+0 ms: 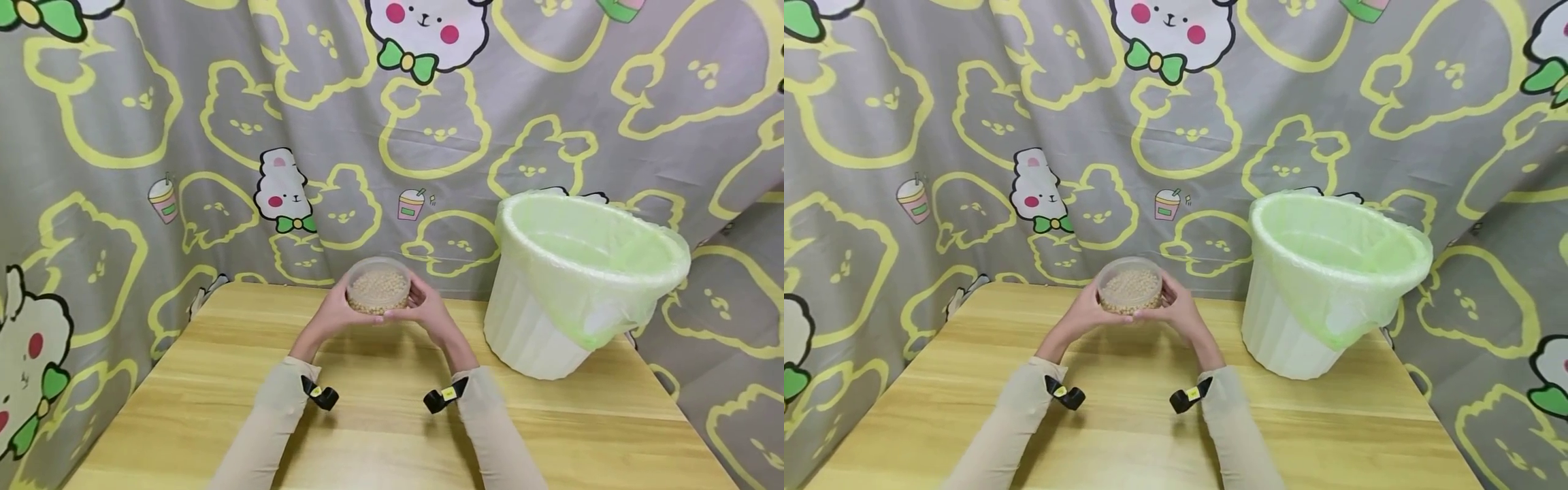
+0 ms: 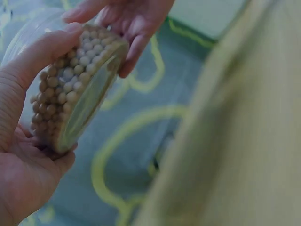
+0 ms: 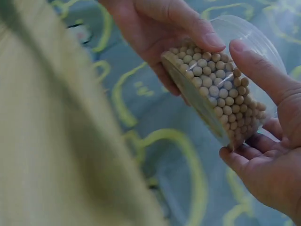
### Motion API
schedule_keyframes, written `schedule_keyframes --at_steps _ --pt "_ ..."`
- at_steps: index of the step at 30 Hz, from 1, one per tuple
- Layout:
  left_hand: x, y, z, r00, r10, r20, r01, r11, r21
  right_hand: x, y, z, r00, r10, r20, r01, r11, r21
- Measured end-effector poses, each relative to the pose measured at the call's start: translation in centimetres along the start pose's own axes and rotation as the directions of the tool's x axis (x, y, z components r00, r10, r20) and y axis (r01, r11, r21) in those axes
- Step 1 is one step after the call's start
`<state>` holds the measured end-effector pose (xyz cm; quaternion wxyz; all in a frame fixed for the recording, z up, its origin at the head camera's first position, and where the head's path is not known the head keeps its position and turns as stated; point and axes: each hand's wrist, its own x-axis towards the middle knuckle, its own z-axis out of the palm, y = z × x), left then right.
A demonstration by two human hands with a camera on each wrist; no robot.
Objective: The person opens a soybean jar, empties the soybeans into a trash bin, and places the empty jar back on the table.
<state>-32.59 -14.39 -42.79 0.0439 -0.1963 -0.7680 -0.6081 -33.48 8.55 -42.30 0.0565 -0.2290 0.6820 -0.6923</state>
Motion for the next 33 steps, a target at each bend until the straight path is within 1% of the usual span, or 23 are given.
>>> schedule_keyframes --at_steps 3,4,6,9,13,18,23,27,30,33 --pt "0.9 1.9 1.2 0.998 0.057 0.0 -0.057 0.998 -0.023 -0.7 -1.9 -1.3 1.0 -0.015 -0.025 0.015 1.0 -0.006" --pt "1.2 2.4 1.6 0.998 0.066 0.004 -0.066 0.997 -0.035 -0.9 -2.5 -1.7 0.999 -0.022 -0.028 0.022 1.0 -0.008" --pt "1.6 3.2 2.3 0.997 0.075 0.017 -0.074 0.996 -0.052 -1.3 -3.4 -2.4 0.999 -0.027 -0.032 0.027 1.0 -0.011" --pt "2.1 3.9 3.1 0.996 0.078 0.04 -0.074 0.994 -0.077 -1.8 -4.3 -3.4 0.999 -0.026 -0.034 0.025 0.999 -0.028" --pt "2.7 4.3 3.9 0.993 0.097 0.061 -0.09 0.991 -0.102 -2.2 -5.0 -4.3 0.999 -0.022 -0.039 0.02 0.998 -0.066" --pt "3.3 4.5 4.5 0.989 0.134 0.067 -0.124 0.982 -0.139 -2.3 -5.6 -5.2 0.999 -0.039 -0.037 0.035 0.994 -0.101" --pt "3.4 5.0 4.8 0.987 0.151 0.052 -0.144 0.981 -0.131 -2.7 -6.0 -5.5 0.998 -0.057 -0.022 0.054 0.992 -0.114" --pt "3.4 5.0 5.0 0.987 0.155 0.031 -0.15 0.98 -0.127 -2.9 -6.3 -5.4 0.998 -0.062 -0.019 0.059 0.991 -0.123" --pt "3.1 5.0 5.3 0.987 0.162 -0.002 -0.162 0.982 -0.099 -3.1 -6.5 -5.0 0.997 -0.058 -0.041 0.053 0.993 -0.105" --pt "2.9 5.1 5.8 0.983 0.18 -0.04 -0.181 0.983 -0.03 -3.2 -6.6 -4.5 0.994 -0.062 -0.088 0.051 0.992 -0.113"
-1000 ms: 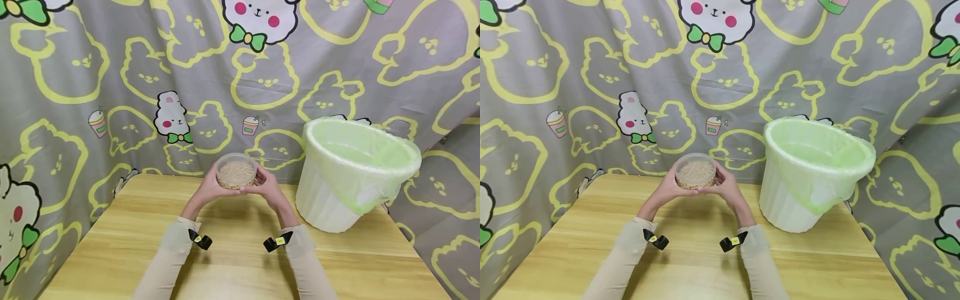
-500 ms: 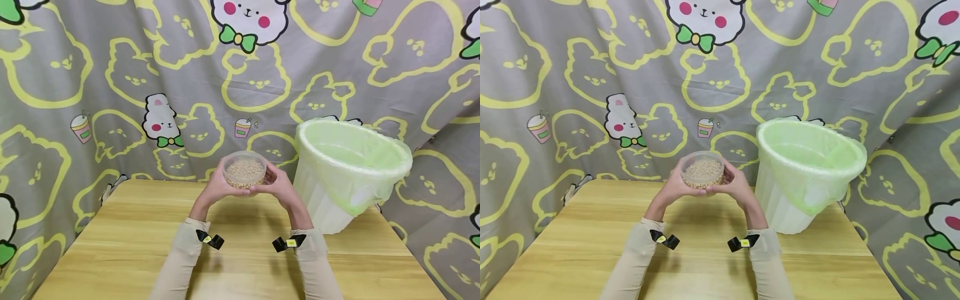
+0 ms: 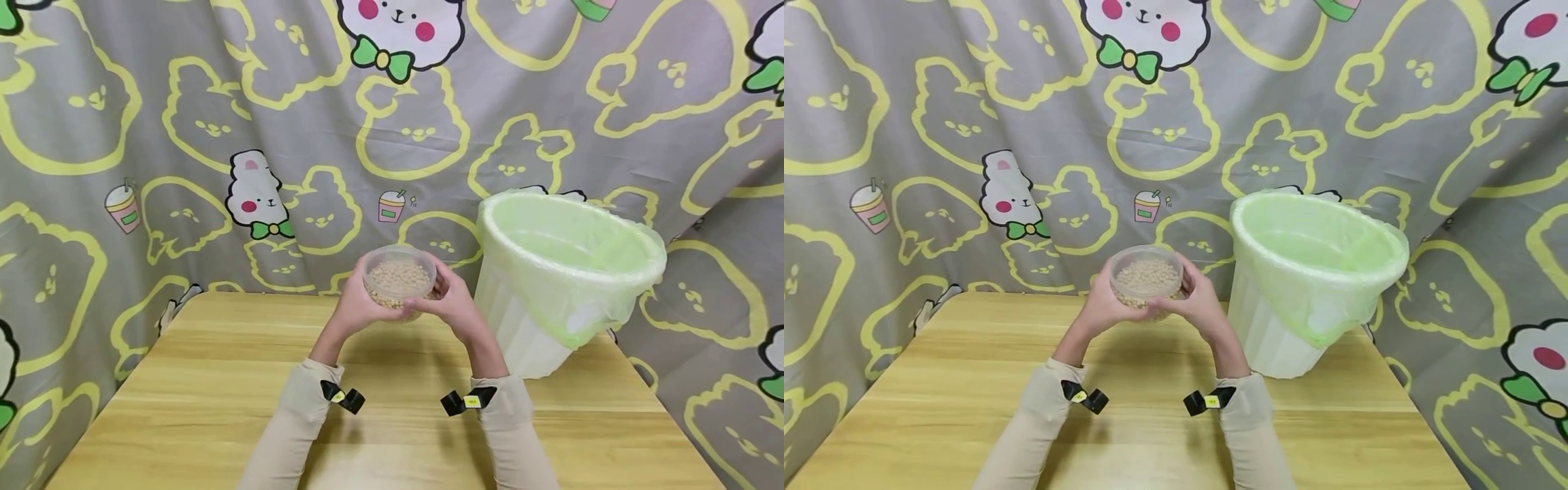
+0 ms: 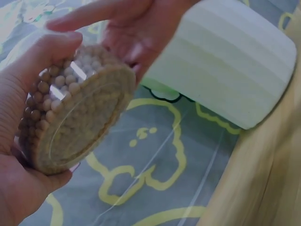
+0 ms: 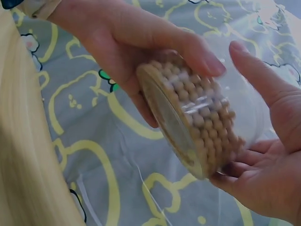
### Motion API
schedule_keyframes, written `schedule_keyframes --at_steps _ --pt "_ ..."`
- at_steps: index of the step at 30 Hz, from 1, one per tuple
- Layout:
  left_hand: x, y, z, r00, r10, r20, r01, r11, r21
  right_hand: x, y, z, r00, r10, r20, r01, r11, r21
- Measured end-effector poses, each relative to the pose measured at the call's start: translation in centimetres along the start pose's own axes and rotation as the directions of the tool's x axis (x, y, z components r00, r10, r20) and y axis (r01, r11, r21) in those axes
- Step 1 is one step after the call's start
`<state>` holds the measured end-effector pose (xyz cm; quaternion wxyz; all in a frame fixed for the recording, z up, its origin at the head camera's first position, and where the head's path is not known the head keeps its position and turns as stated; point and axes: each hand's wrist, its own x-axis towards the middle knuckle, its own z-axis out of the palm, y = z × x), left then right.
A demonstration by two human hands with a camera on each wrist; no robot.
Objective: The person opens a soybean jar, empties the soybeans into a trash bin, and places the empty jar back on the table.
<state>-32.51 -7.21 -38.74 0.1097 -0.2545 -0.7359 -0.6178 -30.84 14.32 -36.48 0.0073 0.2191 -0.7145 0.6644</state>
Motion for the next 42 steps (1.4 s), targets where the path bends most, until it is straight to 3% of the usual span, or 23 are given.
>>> schedule_keyframes --at_steps 5,13,16,21,24,29,33,36,38,42 --pt "-0.2 0.2 0.6 0.999 0.01 -0.039 -0.006 0.995 0.101 0.1 0.0 0.7 0.998 -0.006 -0.062 0.003 0.999 -0.042" --pt "-0.2 0.3 0.9 0.999 -0.019 -0.039 0.024 0.992 0.124 0.0 0.0 1.1 0.991 -0.022 -0.132 0.006 0.993 -0.119" --pt "-0.2 0.3 0.6 1.0 -0.007 0.002 0.007 0.995 0.104 -0.1 -0.1 0.9 0.992 -0.046 -0.119 0.031 0.992 -0.125" --pt "-0.1 0.4 0.0 0.996 0.01 0.092 -0.012 1.0 0.025 -0.3 -0.4 0.3 0.997 -0.07 -0.029 0.067 0.993 -0.092" --pt "-0.1 0.4 -0.1 0.994 0.011 0.11 -0.012 1.0 0.01 -0.4 -0.5 0.0 0.998 -0.062 0.011 0.063 0.996 -0.061" --pt "-0.2 0.3 0.3 0.999 0.02 0.046 -0.021 1.0 0.019 -0.3 -0.5 0.4 0.999 -0.047 -0.001 0.047 0.999 -0.013" --pt "-0.2 0.2 0.8 0.997 0.058 -0.046 -0.055 0.996 0.076 -0.2 -0.6 1.1 0.997 -0.035 -0.063 0.035 0.999 -0.004" --pt "-0.2 0.2 1.0 0.994 0.074 -0.078 -0.064 0.99 0.122 -0.2 -0.5 1.5 0.994 -0.021 -0.106 0.019 1.0 -0.022" --pt "-0.2 0.3 0.9 0.996 0.065 -0.064 -0.057 0.991 0.12 -0.2 -0.5 1.5 0.993 -0.022 -0.114 0.017 0.999 -0.043" --pt "-0.2 0.4 0.2 0.999 0.03 0.025 -0.032 0.998 0.057 -0.3 -0.7 1.1 0.996 -0.042 -0.072 0.037 0.997 -0.065"
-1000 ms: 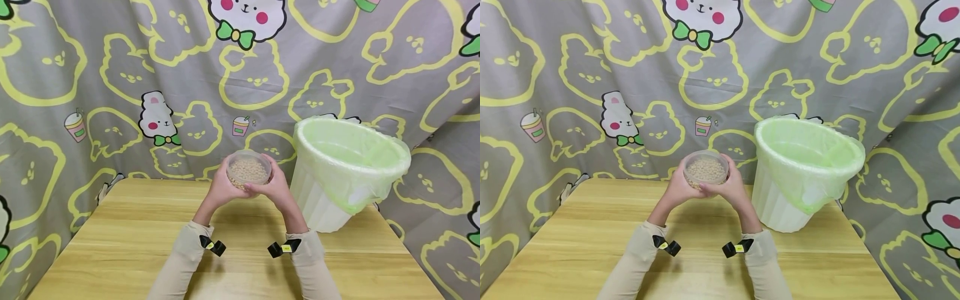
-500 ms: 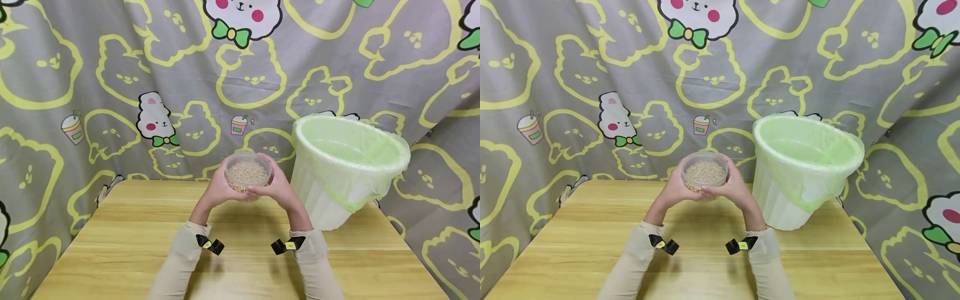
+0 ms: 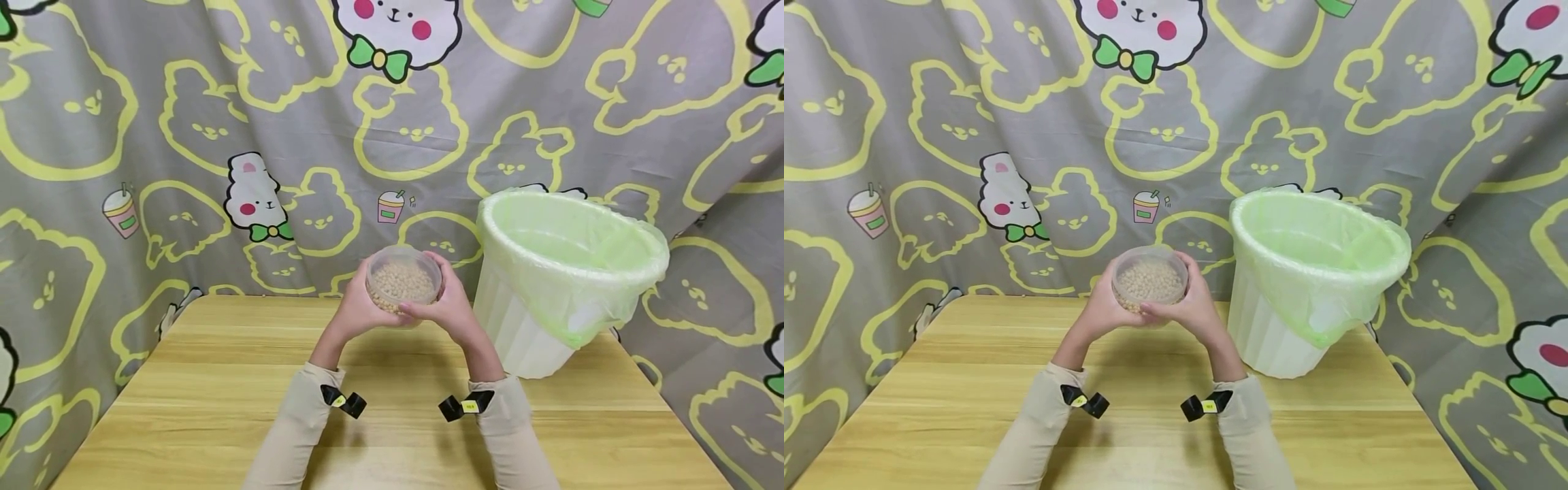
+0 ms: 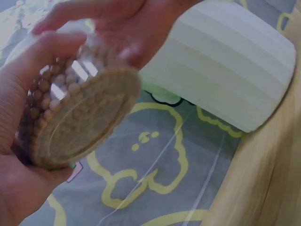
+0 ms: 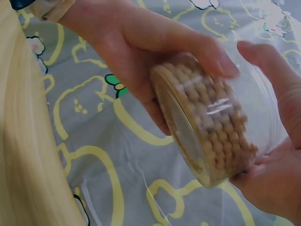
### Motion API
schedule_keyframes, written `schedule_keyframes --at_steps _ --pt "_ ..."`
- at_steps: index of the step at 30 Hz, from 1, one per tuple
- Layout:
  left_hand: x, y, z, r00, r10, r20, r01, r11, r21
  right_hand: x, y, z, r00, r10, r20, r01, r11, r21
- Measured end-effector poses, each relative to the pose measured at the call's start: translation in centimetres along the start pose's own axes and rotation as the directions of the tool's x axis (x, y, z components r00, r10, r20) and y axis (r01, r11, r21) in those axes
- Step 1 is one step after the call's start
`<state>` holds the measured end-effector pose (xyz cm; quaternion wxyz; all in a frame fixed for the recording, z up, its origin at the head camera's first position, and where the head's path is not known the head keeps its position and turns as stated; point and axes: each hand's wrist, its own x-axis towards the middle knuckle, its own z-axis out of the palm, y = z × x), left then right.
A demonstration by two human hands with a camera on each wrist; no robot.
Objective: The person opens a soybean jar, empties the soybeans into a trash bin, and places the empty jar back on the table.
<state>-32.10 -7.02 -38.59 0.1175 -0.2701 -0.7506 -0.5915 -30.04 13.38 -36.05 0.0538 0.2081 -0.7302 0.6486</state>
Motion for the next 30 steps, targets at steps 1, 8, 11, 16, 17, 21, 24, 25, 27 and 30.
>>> schedule_keyframes --at_steps 1,8,11,16,17,21,24,25,27,30 --pt "0.0 0.0 -0.2 1.0 -0.002 0.024 0.003 1.0 -0.018 0.0 0.0 -0.1 1.0 -0.005 0.015 0.005 1.0 0.0" --pt "0.1 0.0 -0.1 1.0 -0.012 0.009 0.012 0.999 0.031 0.1 -0.1 -0.2 1.0 0.018 0.004 -0.018 1.0 -0.018" --pt "0.1 0.2 0.4 0.999 -0.021 -0.045 0.025 0.996 0.091 0.2 0.1 0.2 0.998 0.026 -0.049 -0.029 0.998 -0.051" --pt "0.1 0.2 0.5 0.999 -0.02 -0.044 0.024 0.996 0.09 0.1 0.1 0.3 0.997 0.0 -0.08 -0.007 0.997 -0.081" --pt "0.1 0.2 0.5 0.999 -0.02 -0.034 0.023 0.997 0.079 0.1 0.1 0.3 0.997 -0.008 -0.078 0.002 0.996 -0.086" --pt "0.1 0.1 0.1 1.0 -0.025 0.019 0.025 1.0 0.011 0.0 -0.1 0.0 0.998 -0.03 -0.058 0.027 0.998 -0.054" --pt "0.1 0.0 0.0 0.998 -0.025 0.05 0.026 0.999 -0.026 0.0 -0.1 -0.2 0.999 -0.032 -0.039 0.032 0.999 -0.011" --pt "0.1 0.0 -0.1 0.998 -0.024 0.057 0.026 0.999 -0.03 0.0 -0.1 -0.3 0.999 -0.032 -0.034 0.032 0.999 0.002" --pt "0.1 0.0 -0.2 0.997 -0.025 0.066 0.028 0.999 -0.034 -0.1 -0.1 -0.4 0.999 -0.038 -0.023 0.038 0.999 0.017" --pt "0.0 0.0 -0.3 0.996 -0.028 0.081 0.032 0.998 -0.046 -0.1 -0.1 -0.4 0.999 -0.054 -0.009 0.054 0.998 0.035"
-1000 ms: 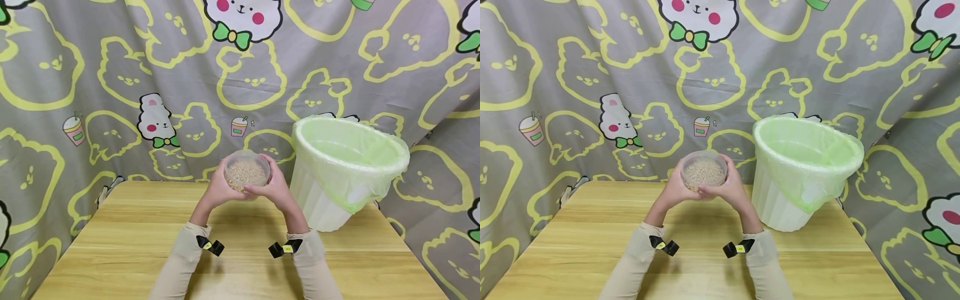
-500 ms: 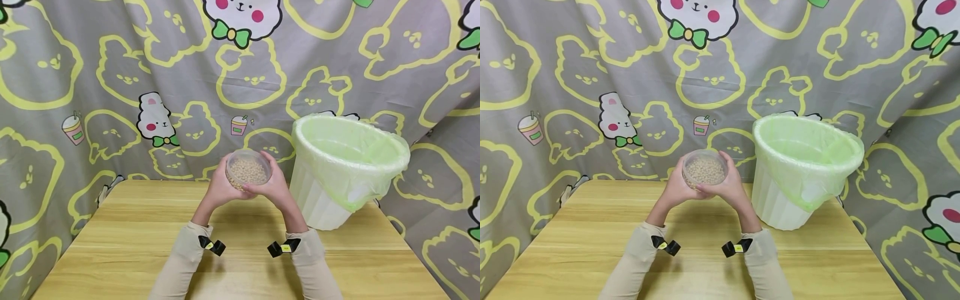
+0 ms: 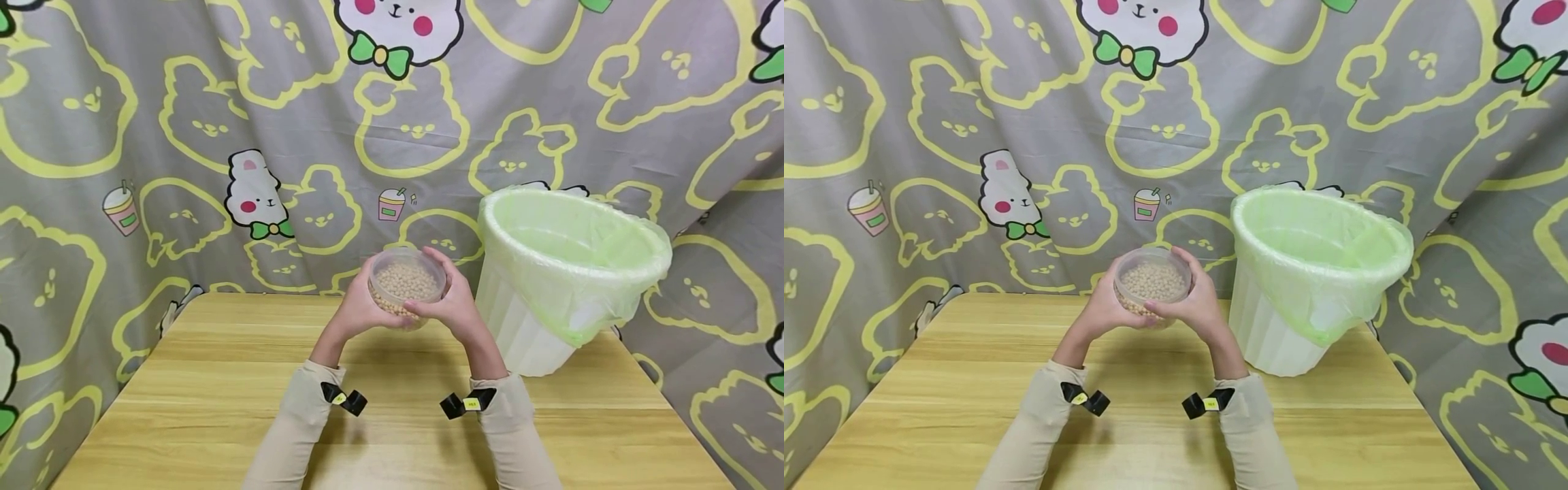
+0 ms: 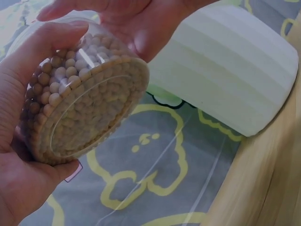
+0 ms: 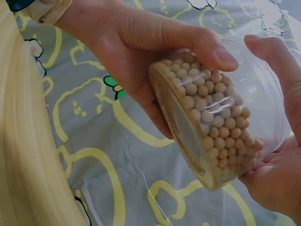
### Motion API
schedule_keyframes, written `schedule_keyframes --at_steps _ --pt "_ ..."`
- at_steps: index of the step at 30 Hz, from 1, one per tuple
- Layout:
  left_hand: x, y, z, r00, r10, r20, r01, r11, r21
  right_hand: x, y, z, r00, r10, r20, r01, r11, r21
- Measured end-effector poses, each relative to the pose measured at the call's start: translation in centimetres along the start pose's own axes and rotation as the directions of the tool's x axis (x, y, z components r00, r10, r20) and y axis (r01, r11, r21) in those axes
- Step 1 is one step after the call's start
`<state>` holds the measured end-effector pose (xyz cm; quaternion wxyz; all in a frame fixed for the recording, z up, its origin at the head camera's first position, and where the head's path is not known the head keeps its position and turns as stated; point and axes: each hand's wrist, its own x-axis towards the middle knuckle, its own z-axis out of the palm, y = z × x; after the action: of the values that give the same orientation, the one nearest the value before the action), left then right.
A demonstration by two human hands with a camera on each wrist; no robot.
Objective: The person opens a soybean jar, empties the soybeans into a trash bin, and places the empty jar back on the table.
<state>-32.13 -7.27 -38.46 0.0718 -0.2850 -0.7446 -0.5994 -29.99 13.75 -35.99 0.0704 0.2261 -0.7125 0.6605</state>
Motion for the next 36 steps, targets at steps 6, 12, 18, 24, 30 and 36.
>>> schedule_keyframes --at_steps 6,12,18,24,30,36 --pt "-0.1 0.0 -0.1 0.999 0.0 0.037 0.001 0.999 -0.04 0.1 0.5 -0.3 0.998 -0.045 0.038 0.04 0.992 0.118" --pt "-0.1 0.2 0.0 0.997 0.024 0.067 -0.02 0.998 -0.068 0.1 0.6 -0.7 0.997 -0.048 0.057 0.037 0.983 0.177" --pt "-0.1 0.3 -0.4 0.999 0.019 0.046 -0.016 0.999 -0.049 0.1 0.5 -0.7 0.997 -0.044 0.059 0.034 0.985 0.167" --pt "-0.1 0.5 -2.1 0.999 0.035 -0.002 -0.035 0.999 -0.034 0.2 0.4 -1.1 0.999 -0.049 0.011 0.046 0.984 0.171" --pt "-0.4 0.7 -4.5 0.994 0.043 -0.097 -0.045 0.999 -0.014 0.1 0.3 -2.5 1.0 -0.016 -0.019 0.019 0.987 0.16" --pt "-1.3 0.9 -7.0 0.982 0.009 -0.191 -0.014 1.0 -0.025 0.0 0.6 -3.5 0.998 0.059 -0.013 -0.059 0.996 0.064"
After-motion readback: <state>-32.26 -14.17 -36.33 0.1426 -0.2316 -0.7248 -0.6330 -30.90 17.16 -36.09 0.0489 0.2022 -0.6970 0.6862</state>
